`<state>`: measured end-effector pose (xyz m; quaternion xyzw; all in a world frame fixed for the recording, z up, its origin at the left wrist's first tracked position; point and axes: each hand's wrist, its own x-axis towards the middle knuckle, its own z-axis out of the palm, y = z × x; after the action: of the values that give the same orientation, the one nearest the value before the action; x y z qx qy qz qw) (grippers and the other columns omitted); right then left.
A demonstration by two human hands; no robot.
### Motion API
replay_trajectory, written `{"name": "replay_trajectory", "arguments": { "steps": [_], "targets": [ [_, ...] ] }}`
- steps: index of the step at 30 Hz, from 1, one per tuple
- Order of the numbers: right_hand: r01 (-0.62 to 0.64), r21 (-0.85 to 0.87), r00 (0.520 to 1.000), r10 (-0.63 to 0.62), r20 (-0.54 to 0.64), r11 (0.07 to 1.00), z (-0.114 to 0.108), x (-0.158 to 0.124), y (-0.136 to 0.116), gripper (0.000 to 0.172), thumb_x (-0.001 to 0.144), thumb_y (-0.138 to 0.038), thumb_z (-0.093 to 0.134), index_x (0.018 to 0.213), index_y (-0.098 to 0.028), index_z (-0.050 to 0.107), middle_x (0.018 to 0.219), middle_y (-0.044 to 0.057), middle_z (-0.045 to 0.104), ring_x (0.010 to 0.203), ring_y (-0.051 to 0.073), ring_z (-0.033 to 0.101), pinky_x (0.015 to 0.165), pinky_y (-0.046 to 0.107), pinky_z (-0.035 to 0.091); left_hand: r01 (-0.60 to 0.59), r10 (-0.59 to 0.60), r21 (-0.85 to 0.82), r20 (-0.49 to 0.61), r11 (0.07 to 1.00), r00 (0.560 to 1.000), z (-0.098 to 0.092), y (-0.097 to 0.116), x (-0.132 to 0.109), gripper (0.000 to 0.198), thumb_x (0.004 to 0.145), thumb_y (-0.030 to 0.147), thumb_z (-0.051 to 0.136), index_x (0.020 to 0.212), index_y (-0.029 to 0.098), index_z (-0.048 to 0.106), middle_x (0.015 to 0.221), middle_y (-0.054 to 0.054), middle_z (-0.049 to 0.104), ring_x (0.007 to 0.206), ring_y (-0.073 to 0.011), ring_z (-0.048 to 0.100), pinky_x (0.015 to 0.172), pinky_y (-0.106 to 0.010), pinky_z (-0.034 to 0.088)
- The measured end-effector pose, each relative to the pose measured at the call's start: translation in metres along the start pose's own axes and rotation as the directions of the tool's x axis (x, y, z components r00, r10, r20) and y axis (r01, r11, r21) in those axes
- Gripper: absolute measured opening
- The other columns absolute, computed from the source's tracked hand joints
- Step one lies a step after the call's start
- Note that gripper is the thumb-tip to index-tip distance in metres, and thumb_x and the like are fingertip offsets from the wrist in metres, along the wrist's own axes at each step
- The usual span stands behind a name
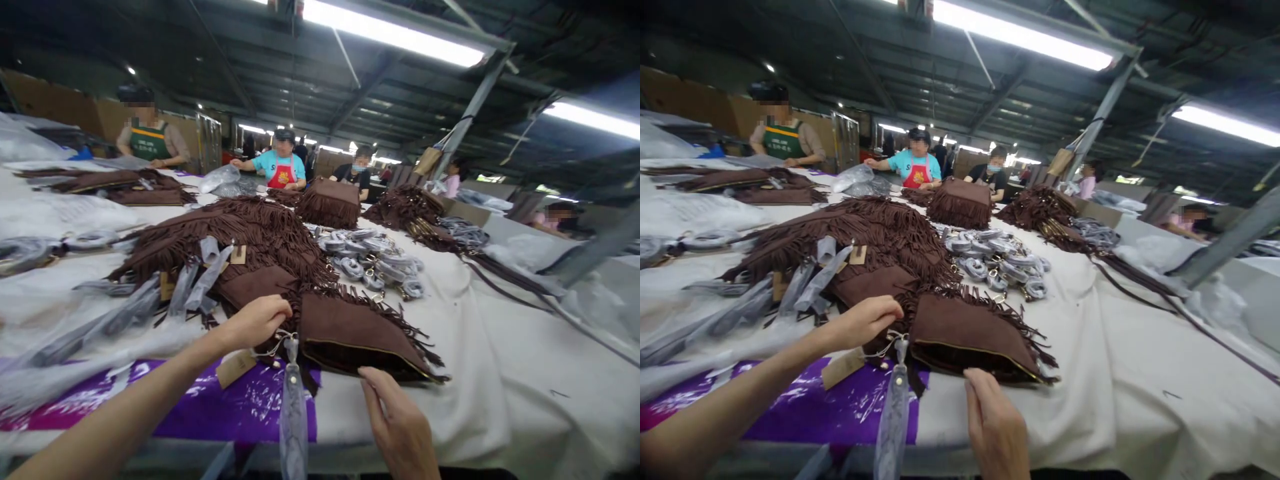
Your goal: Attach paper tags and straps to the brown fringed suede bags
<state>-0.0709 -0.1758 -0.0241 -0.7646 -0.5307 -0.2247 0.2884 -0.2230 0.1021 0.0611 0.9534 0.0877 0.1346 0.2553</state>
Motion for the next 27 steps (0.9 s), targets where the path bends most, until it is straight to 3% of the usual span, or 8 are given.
{"name": "replay_trajectory", "arguments": {
  "steps": [5,7,10,14,17,20,22,27],
  "targets": [
    [-0.219,-0.214,0.974,0.203,-0.096,0.952,-0.039,0.001,0.073,0.043,0.087,-0.010,0.033,0.121,-0.018,0.058,0.127,0.013,0.059,0.118,0.029,0.054,0.101,0.050,0.045,-0.131,0.132,-0.018,0.074,0.991,0.988,0.013,0.041,-0.005,0.023,0.091,0.014,0.042,0.089,0.019,0.064,0.093,-0.004,0.063,0.087,-0.0158,0.060,0.076,-0.023,0.044],
    [-0.251,-0.205,0.961,0.269,0.062,0.946,-0.050,0.004,0.111,0.053,0.074,-0.004,0.032,0.119,-0.015,0.060,0.125,0.015,0.059,0.124,0.030,0.048,0.105,0.054,0.040,-0.244,0.253,-0.076,0.148,0.967,0.956,0.028,0.066,0.003,0.022,0.091,0.015,0.043,0.091,0.020,0.064,0.094,-0.003,0.063,0.086,-0.0146,0.060,0.076,-0.021,0.044],
    [-0.211,-0.093,0.912,0.231,0.339,0.973,-0.060,0.007,0.143,0.049,0.068,-0.007,0.037,0.107,-0.018,0.064,0.110,0.011,0.066,0.112,0.026,0.057,0.100,0.044,0.046,-0.367,0.378,-0.089,0.236,0.926,0.896,0.050,0.094,0.022,0.019,0.088,0.014,0.048,0.096,0.020,0.064,0.099,-0.003,0.064,0.091,-0.0157,0.062,0.080,-0.022,0.045],
    [-0.222,-0.053,0.880,0.223,0.419,0.974,-0.076,0.010,0.135,0.021,0.083,-0.023,0.039,0.080,-0.021,0.060,0.078,0.008,0.066,0.077,0.026,0.063,0.074,0.038,0.051,-0.294,0.286,0.007,0.220,0.956,0.933,0.070,0.107,0.044,0.020,0.088,0.015,0.046,0.093,0.019,0.065,0.099,-0.005,0.065,0.091,-0.0191,0.063,0.080,-0.026,0.047],
    [-0.341,0.076,0.809,0.251,0.532,0.937,-0.094,0.017,0.107,0.029,0.093,-0.036,0.037,0.074,-0.022,0.053,0.067,0.002,0.062,0.063,0.020,0.059,0.063,0.030,0.047,-0.273,0.281,-0.067,0.203,0.960,0.938,0.082,0.119,0.046,0.019,0.088,0.016,0.046,0.092,0.019,0.064,0.095,-0.005,0.066,0.090,-0.0187,0.062,0.081,-0.027,0.047],
    [-0.547,0.309,0.704,0.227,0.673,0.778,-0.105,0.025,0.077,0.037,0.096,-0.050,0.039,0.077,-0.021,0.052,0.062,0.000,0.057,0.059,0.017,0.054,0.058,0.026,0.042,-0.221,0.240,-0.117,0.182,0.968,0.954,0.103,0.143,0.038,0.017,0.084,0.022,0.054,0.099,0.019,0.060,0.100,-0.006,0.065,0.093,-0.0210,0.062,0.082,-0.029,0.049],
    [-0.592,0.383,0.684,0.190,0.704,0.709,-0.105,0.026,0.065,0.045,0.094,-0.060,0.040,0.077,-0.021,0.052,0.060,-0.001,0.054,0.057,0.016,0.050,0.057,0.025,0.041,-0.128,0.143,-0.108,0.145,0.986,0.979,0.119,0.161,0.033,0.026,0.082,0.030,0.059,0.105,0.018,0.057,0.106,-0.008,0.063,0.095,-0.0240,0.061,0.083,-0.033,0.051],
    [-0.533,0.224,0.663,0.239,0.709,0.816,-0.091,0.000,0.092,0.059,0.088,-0.075,0.037,0.085,-0.022,0.061,0.058,0.000,0.057,0.056,0.019,0.054,0.052,0.026,0.040,0.038,-0.021,-0.156,0.114,0.987,0.993,0.144,0.182,0.032,0.033,0.091,0.040,0.045,0.110,0.016,0.058,0.112,-0.013,0.064,0.096,-0.0278,0.064,0.079,-0.038,0.053]
  ]
}}
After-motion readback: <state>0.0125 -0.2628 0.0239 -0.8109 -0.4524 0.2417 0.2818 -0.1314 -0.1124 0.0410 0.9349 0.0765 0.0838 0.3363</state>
